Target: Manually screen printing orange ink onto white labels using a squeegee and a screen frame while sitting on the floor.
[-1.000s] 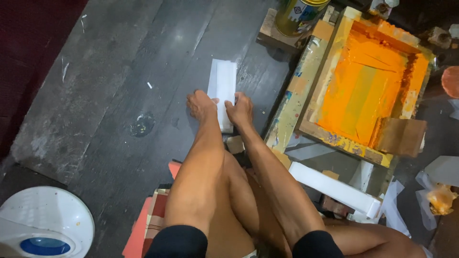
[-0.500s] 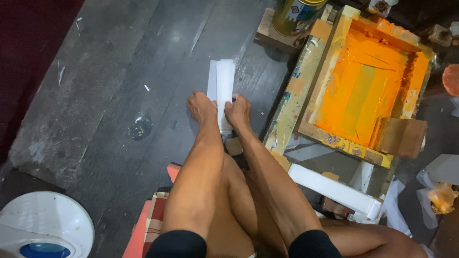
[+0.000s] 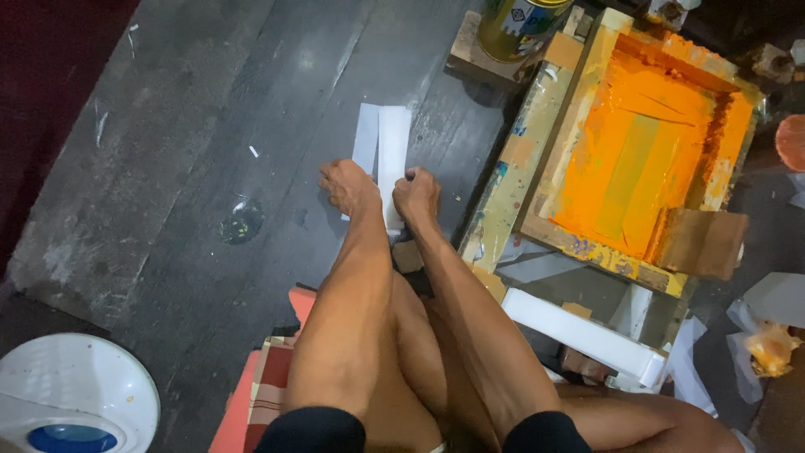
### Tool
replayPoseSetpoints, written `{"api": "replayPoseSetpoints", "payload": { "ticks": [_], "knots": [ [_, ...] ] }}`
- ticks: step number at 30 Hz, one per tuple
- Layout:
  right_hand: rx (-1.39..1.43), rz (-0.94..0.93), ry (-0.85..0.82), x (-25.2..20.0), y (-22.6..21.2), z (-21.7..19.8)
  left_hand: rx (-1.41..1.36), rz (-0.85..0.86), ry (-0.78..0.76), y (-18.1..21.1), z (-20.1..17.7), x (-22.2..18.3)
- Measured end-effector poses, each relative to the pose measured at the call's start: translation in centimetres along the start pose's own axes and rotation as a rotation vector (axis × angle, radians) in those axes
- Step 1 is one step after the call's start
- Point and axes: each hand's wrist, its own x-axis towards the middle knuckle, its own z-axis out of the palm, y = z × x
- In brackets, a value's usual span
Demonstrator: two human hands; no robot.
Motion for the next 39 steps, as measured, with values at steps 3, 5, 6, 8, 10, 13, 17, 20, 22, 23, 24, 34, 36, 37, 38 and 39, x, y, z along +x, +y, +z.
{"api": "replayPoseSetpoints", "payload": {
  "ticks": [3, 5, 6, 8, 10, 13, 17, 20, 22, 23, 24, 34, 36, 37, 38, 39],
  "knots": [
    [0.001, 0.019, -0.003, -0.3, -0.3, -0.2, 0.028, -0.033, 0.001, -0.5, 1.4, 1.4],
    [-0.022, 0.007, 0.014, 0.5, 0.5, 0.2, -0.007, -0.028, 0.007, -0.7, 1.0, 1.2],
    [-0.049, -0.004, 0.025, 0.8, 0.9, 0.5, -0.041, -0.030, 0.012, -0.9, 0.8, 1.2],
    [-0.035, -0.037, 0.069, 0.0, -0.6, -0.5, -0.096, -0.037, 0.024, -1.3, 0.6, 1.3],
    [-0.024, -0.069, 0.109, -0.9, -1.5, -1.2, -0.149, -0.049, 0.036, -1.6, 0.5, 1.6],
    [0.064, -0.227, 0.206, -1.5, -2.8, -1.3, -0.350, 0.057, 0.068, -0.6, -0.4, 2.1],
    [0.452, -0.261, 0.189, -0.1, -2.9, 0.1, -0.620, 0.425, -0.136, 0.0, -1.7, 0.6],
    [0.618, -0.141, 0.109, 1.5, -2.3, 0.1, -0.560, 0.523, -0.287, -0.5, -1.0, 0.9],
    [0.596, -0.113, 0.116, 2.4, -0.9, 0.0, -0.560, 0.510, -0.366, -0.9, 0.3, 1.6],
    [0.518, -0.040, 0.157, 2.9, -0.1, 0.0, -0.519, 0.474, -0.391, -1.2, 0.9, 2.2],
    [0.439, 0.033, 0.199, 3.5, 0.6, 0.1, -0.478, 0.439, -0.416, -1.5, 1.6, 2.7],
    [0.091, 0.103, 0.175, 5.0, 3.1, 1.8, -0.210, 0.277, -0.311, 0.7, 2.4, 1.5],
    [0.010, 0.109, 0.177, 5.9, 4.0, 2.6, -0.215, 0.303, -0.327, 0.9, 2.4, 1.4],
    [0.010, 0.110, 0.179, 5.6, 3.6, 2.4, -0.215, 0.305, -0.328, 1.0, 2.1, 1.2],
    [-0.011, 0.068, 0.177, 5.2, 3.3, 2.2, -0.218, 0.301, -0.331, 1.1, 1.8, 1.2],
    [-0.033, 0.028, 0.172, 4.7, 3.0, 2.1, -0.221, 0.293, -0.335, 1.0, 1.5, 1.0]
  ]
}}
